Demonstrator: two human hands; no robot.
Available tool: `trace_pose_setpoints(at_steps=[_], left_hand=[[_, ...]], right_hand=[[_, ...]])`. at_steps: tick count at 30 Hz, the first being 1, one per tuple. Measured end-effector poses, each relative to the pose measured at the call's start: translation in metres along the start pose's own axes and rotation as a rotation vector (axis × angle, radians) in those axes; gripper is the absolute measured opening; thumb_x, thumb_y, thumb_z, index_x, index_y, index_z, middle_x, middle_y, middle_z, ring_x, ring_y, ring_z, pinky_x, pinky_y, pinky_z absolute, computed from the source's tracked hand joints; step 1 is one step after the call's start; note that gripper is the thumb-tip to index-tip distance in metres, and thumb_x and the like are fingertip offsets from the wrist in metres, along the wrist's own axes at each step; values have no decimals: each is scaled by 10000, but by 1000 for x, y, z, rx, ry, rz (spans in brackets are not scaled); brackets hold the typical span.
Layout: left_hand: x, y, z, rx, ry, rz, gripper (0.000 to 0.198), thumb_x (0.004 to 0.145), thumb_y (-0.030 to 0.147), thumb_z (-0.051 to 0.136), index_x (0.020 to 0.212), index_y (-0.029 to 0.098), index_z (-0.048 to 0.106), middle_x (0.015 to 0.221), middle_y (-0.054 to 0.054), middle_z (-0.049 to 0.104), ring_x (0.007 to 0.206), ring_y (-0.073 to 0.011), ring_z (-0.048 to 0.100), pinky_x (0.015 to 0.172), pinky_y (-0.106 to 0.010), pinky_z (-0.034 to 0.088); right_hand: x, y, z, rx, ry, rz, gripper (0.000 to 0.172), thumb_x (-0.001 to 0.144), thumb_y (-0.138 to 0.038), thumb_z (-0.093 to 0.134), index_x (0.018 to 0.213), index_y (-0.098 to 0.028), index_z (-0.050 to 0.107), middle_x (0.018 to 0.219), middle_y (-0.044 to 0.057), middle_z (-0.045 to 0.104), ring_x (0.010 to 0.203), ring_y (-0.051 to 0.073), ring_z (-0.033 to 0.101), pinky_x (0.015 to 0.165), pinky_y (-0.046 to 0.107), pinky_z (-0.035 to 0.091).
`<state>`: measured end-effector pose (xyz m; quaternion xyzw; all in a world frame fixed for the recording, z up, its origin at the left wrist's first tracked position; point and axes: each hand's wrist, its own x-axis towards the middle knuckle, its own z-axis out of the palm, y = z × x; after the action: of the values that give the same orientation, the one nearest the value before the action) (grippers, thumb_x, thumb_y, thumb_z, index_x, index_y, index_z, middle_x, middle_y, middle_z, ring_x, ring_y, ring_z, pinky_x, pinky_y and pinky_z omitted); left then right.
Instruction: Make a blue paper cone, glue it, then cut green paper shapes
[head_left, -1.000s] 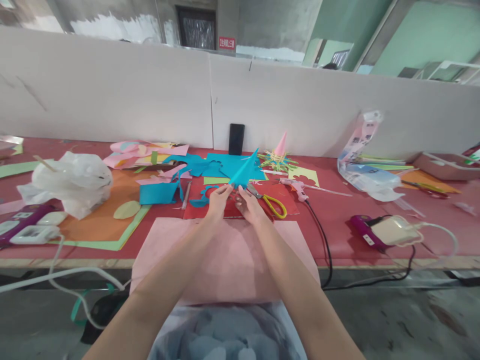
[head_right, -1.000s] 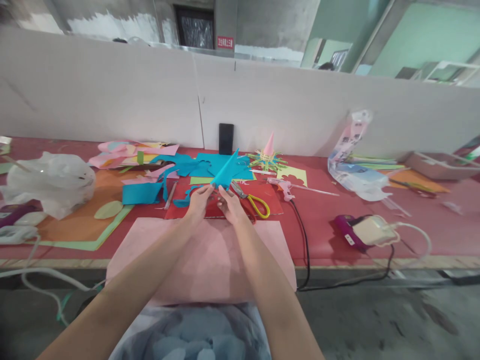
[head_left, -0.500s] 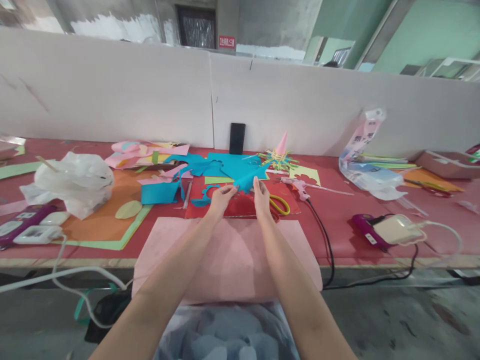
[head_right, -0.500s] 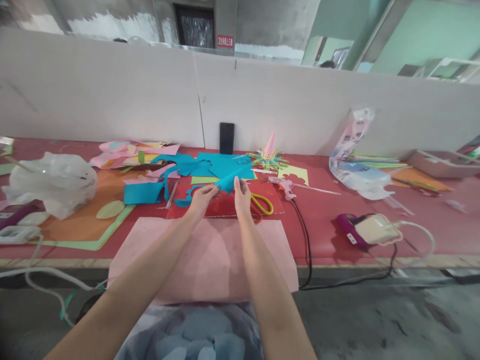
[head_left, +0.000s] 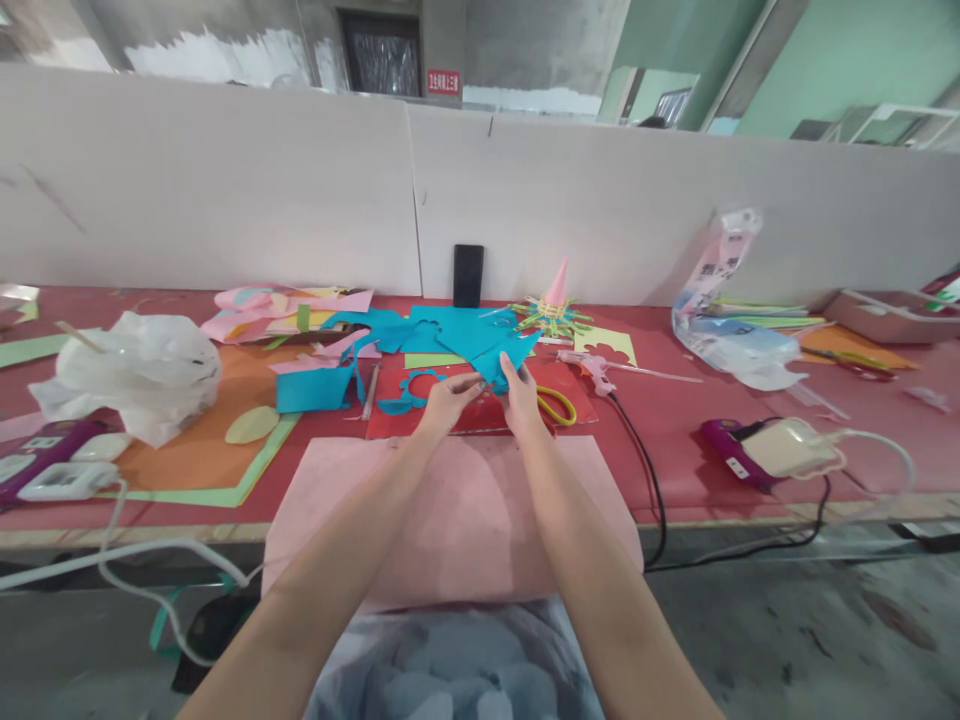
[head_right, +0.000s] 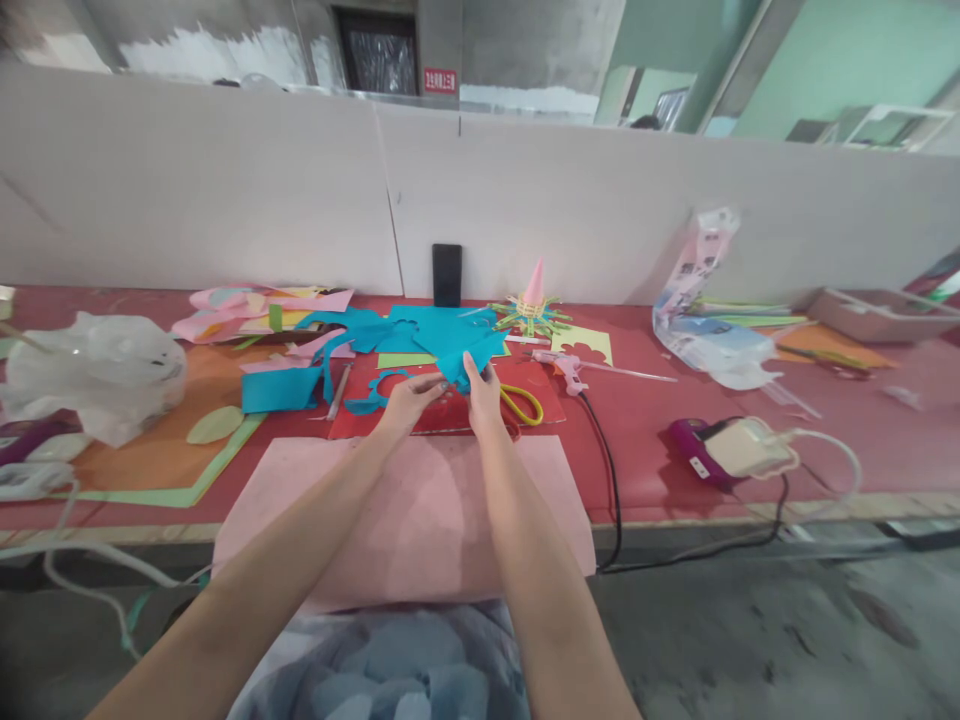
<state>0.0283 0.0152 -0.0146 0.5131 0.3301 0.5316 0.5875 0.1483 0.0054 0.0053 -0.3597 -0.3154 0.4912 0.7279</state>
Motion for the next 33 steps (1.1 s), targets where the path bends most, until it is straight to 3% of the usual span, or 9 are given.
trace_pose_setpoints(at_steps=[5,12,22,33], left_hand=[[0,0,0,-22,-36,17,295,578,355,716,793,155,687,746,-43,685,646,-162,626,700,-323,496],[0,1,-1,-14,-67,22,312,605,357,703,843,157,686,771,-59,689,707,-191,643,716,-328,491],[-2,3,3,-38,-50,-44,394,603,444,680,841,130,670,742,-42,698,655,-194,648,710,-365,517],[-3,6,3,77,-31,-29,338,583,427,697,751,134,689,692,-44,692,644,-181,644,711,-335,519]], right_hand=[[-3,-2,2,-1,-33,34,320,606,-403,667,858,-225,581,718,-25,654,617,104,586,545,211,461],[0,5,1,12,-102,50,337,596,-408,689,844,-211,573,720,-41,641,545,77,545,517,198,451],[2,6,-2,66,-97,30,338,619,-410,683,865,-218,553,811,-22,660,610,104,589,573,233,487],[4,11,-2,-12,-121,-65,362,666,-410,644,964,-227,549,915,-7,656,763,133,613,677,267,500]])
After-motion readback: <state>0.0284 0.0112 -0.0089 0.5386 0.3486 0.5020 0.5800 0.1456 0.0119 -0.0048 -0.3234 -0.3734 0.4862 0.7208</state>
